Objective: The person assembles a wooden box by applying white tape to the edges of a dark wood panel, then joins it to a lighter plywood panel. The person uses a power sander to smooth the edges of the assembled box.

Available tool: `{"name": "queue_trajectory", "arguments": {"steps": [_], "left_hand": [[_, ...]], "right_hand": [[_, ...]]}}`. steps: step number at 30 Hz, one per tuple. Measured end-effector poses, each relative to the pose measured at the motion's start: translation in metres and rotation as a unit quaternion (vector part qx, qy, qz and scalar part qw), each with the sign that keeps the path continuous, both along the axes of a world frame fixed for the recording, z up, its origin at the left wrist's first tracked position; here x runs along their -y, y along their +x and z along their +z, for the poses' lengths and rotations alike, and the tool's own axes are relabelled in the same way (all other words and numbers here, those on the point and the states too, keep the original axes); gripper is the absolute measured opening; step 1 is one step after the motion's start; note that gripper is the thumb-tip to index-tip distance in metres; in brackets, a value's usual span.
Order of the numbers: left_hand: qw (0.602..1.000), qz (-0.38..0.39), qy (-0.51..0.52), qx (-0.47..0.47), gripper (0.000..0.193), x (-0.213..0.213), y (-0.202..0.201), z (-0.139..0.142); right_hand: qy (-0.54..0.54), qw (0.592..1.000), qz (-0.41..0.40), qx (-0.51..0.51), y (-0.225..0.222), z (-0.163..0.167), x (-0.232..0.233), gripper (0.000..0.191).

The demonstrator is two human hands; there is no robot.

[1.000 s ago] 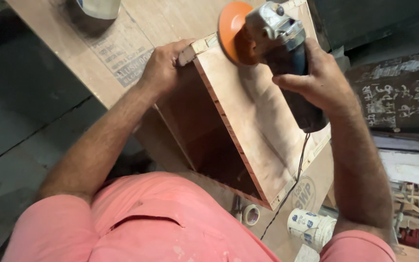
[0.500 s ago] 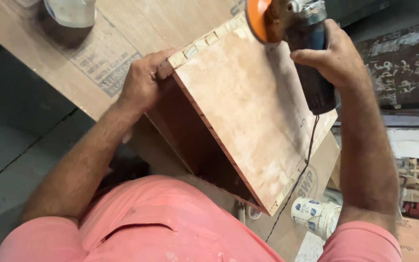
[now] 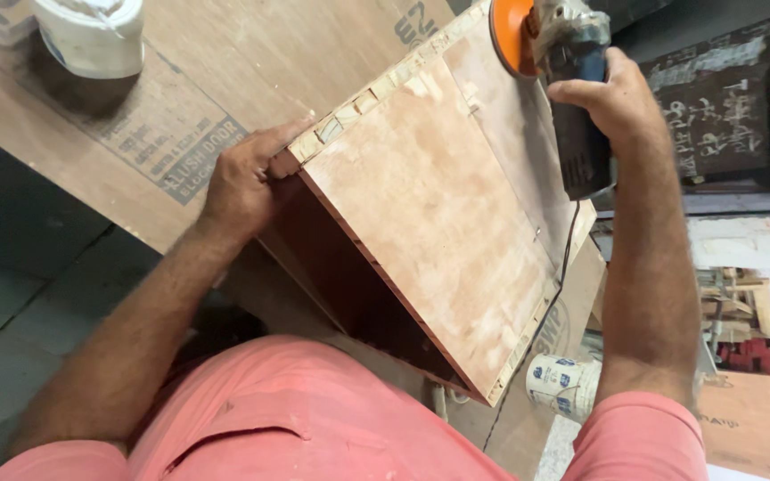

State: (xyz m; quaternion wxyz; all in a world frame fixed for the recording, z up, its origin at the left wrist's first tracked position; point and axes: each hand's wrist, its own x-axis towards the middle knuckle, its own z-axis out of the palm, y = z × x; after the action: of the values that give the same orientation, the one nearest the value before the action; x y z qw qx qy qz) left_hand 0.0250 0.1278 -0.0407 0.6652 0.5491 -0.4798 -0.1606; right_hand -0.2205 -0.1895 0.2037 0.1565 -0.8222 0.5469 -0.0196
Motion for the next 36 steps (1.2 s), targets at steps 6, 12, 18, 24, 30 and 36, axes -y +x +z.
{"name": "queue_trajectory", "arguments": {"steps": [6, 12, 18, 24, 30, 36], "left_hand": [[1.000, 0.013, -0.001, 0.006, 0.052, -0.001, 0.002, 0.005], [1.000, 0.002, -0.015, 0.004, 0.050, -0.001, 0.003, 0.002], [0.999, 0.015, -0.034, 0.007, 0.049, 0.000, 0.003, -0.009], [0.999, 0.019, -0.031, 0.008, 0.050, 0.001, 0.002, -0.018], [1.000, 0.015, -0.021, 0.010, 0.053, -0.005, 0.001, -0.008], [1.000, -0.011, 0.020, -0.001, 0.056, -0.006, 0.004, -0.001]], "right_hand": [[-0.007, 0.999, 0.027, -0.018, -0.006, 0.008, -0.042, 0.069], [0.000, 0.996, 0.091, -0.005, 0.012, -0.004, -0.051, 0.068], [0.008, 0.998, 0.056, 0.005, 0.030, 0.001, -0.057, 0.062], [0.055, 0.992, 0.108, 0.019, 0.038, 0.006, -0.119, 0.065], [0.132, 0.987, 0.090, -0.020, 0.054, 0.009, -0.195, 0.077], [0.101, 0.975, 0.185, -0.076, 0.067, 0.013, -0.219, 0.076]]}}
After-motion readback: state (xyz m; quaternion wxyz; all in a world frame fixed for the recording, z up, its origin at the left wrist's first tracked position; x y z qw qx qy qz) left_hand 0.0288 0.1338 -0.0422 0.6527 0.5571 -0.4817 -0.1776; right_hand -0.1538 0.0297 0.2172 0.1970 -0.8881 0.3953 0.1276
